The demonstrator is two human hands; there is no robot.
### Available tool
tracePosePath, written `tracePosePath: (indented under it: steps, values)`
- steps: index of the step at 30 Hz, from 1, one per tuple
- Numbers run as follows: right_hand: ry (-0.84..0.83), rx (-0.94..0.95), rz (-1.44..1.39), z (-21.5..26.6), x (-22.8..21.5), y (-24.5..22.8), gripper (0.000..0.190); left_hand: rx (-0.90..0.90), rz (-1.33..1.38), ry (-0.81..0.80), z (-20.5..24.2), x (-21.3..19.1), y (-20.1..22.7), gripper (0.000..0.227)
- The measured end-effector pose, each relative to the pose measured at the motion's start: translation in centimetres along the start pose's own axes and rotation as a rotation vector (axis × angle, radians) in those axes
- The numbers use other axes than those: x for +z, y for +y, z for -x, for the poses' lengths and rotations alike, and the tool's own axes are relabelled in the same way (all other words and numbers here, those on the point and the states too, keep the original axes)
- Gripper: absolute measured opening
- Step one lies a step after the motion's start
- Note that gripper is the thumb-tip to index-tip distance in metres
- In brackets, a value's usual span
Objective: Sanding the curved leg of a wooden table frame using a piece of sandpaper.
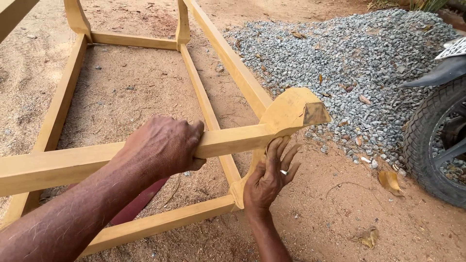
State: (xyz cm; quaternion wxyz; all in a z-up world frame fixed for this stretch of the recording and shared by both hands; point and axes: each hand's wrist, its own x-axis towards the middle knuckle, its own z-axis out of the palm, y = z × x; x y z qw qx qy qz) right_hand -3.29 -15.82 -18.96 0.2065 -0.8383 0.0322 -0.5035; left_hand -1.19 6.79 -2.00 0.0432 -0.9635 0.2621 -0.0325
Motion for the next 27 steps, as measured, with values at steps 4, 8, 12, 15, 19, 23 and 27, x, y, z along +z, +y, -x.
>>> tracePosePath:
  steps: [4,8,12,15,19,23,27]
  values:
    - [0.074,0.002,-0.078,0.4,0.1,0.1,0.051,0.014,-0.007,-0.001,0.0,0.0,-0.2,0.045]
    - [0.016,-0.002,0.105,2.3,0.3,1.8,0.049,0.013,0.006,0.036,-0.2,0.2,-0.2,0.046]
    - [0.067,-0.06,0.008,-1.4,-1.7,-1.3,0.05,0.002,0.01,0.02,0.1,0.1,-0.1,0.05]
    - [-0.003,-0.009,0.061,1.8,0.0,1.3,0.05,0.01,0.011,0.032,0.0,0.3,-0.2,0.048]
    - [-0.014,0.007,0.095,2.7,0.8,2.1,0.049,0.035,-0.021,0.066,-0.5,1.1,-0.6,0.051]
    - [0.018,-0.015,0.007,0.0,-0.8,-0.4,0.049,0.019,0.022,0.055,0.2,1.0,-0.1,0.048]
    - [0.001,0.024,0.003,3.1,-0.1,2.1,0.05,0.023,0.023,0.037,0.1,-0.1,-0.1,0.049]
